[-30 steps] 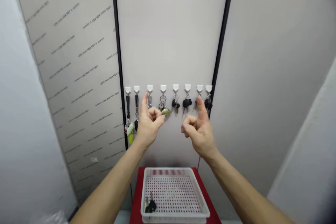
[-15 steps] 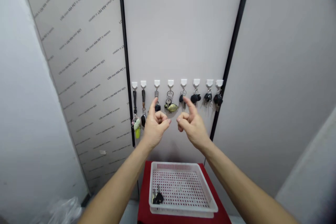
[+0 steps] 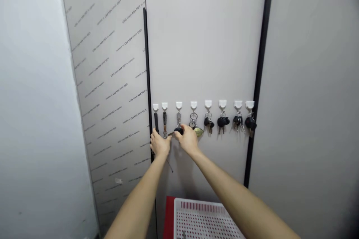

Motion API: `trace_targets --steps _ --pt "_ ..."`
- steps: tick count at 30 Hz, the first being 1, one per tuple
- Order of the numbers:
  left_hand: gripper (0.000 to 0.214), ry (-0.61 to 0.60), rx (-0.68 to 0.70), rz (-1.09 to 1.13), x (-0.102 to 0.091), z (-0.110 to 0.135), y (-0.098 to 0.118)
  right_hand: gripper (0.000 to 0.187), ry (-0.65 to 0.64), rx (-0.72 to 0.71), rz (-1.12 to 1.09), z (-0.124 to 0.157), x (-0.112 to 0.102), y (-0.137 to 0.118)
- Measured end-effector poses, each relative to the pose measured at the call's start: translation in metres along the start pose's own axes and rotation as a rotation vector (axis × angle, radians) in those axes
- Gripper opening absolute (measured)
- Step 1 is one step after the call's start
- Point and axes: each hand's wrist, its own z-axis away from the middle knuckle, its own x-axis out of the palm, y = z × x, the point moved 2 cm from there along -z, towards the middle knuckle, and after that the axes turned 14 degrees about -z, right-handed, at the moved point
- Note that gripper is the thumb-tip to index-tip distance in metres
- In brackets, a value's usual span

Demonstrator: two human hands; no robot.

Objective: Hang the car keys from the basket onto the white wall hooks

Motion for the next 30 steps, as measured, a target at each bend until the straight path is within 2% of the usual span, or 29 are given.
trace_targets --steps 3,7,10,13,17,22,26,30 --pt "0.06 -0.033 -0.018 -0.017 0.004 -0.004 0.0 0.038 -0.005 0.059 0.105 -0.005 0.007 0.005" --pt "0.037 -0.156 -0.016 0.042 0.001 -0.013 -0.009 0.028 -0.031 0.119 0.181 -0.009 0.009 0.01" --pt "0.026 -0.18 0.019 0.08 -0.01 -0.019 -0.014 0.021 -0.039 0.131 0.156 -0.011 0.01 0.011" --pt "0.021 -0.147 0.075 0.106 -0.028 -0.025 -0.012 0.018 -0.018 0.157 0.088 -0.012 0.01 0.01" --pt "0.017 -0.111 0.154 0.183 -0.051 -0.039 -0.001 0.018 0.048 0.164 -0.061 -0.014 0.004 0.003" --pt "0.018 -0.163 0.211 0.335 -0.071 -0.064 0.019 0.019 0.127 0.083 -0.223 -0.03 -0.013 -0.016" --pt "0.019 -0.067 0.241 0.302 -0.088 -0.085 0.036 0.018 0.087 -0.002 -0.274 -0.042 -0.022 -0.034" --pt "0.019 0.028 0.254 0.304 -0.107 -0.101 0.051 0.016 -0.001 -0.029 -0.306 -0.037 -0.025 -0.036"
